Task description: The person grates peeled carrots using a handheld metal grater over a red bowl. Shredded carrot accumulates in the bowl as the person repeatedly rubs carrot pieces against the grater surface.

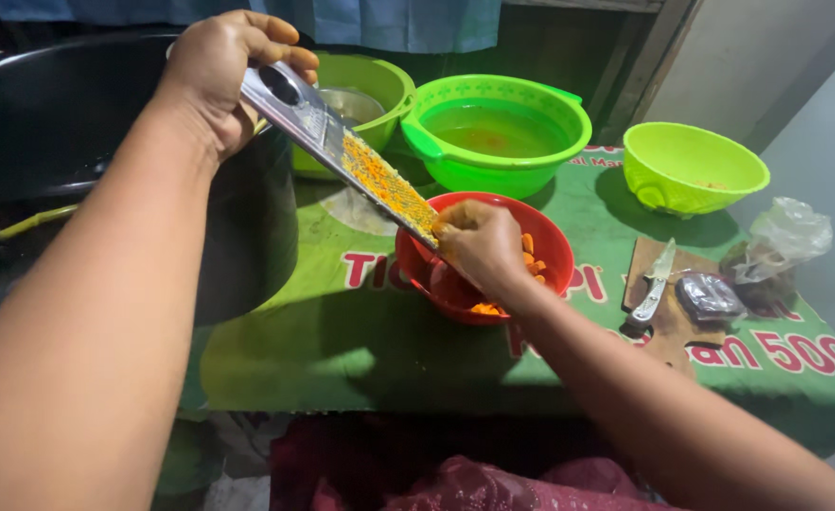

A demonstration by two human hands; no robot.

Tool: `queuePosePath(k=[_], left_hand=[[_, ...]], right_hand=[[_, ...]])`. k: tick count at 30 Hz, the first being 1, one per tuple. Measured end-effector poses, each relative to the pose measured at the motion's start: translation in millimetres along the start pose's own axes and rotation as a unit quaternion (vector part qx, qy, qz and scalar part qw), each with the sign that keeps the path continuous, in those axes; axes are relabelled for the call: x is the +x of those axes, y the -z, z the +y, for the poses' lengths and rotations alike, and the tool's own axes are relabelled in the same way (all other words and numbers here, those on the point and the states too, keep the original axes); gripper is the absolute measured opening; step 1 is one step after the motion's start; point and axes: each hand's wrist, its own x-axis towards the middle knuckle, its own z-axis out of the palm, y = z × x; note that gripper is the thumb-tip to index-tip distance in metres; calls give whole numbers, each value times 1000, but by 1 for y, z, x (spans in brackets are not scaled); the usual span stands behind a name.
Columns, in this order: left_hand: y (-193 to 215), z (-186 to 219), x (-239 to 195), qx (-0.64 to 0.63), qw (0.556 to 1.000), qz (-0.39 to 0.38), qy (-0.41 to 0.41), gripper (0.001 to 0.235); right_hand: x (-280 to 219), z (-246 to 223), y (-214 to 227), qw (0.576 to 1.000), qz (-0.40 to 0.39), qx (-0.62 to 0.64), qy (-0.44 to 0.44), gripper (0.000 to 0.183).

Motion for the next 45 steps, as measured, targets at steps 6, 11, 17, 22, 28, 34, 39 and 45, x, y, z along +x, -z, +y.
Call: queuePosePath(k=[6, 11, 17, 22, 28, 34, 39, 45], left_hand=[[0, -4, 11, -15, 1000, 13, 14, 24], [0, -3, 11, -8, 999, 25, 23, 25], [3, -6, 17, -4, 1000, 19, 12, 25], [6, -11, 17, 3, 1000, 9, -8, 27], [5, -10, 20, 1, 1000, 23, 6, 26], [6, -11, 19, -12, 999, 36, 14, 24], [5, -9, 15, -12, 999, 45, 3, 19], [7, -11, 16, -4, 999, 44, -5, 19]], right_hand=[[-8, -5, 6, 967, -3, 188, -173, 21], [-9, -38, -18, 995, 35, 89, -25, 15], [-24, -34, -6, 992, 90, -39, -80, 17], [-19, -43, -18, 995, 67, 38, -69, 20], [-16, -17, -6, 993, 86, -32, -68, 15], [-6, 8, 3, 992, 36, -33, -114, 22], [-4, 10, 3, 989, 19, 39, -139, 22], [-6, 7, 2, 990, 39, -49, -125, 11]])
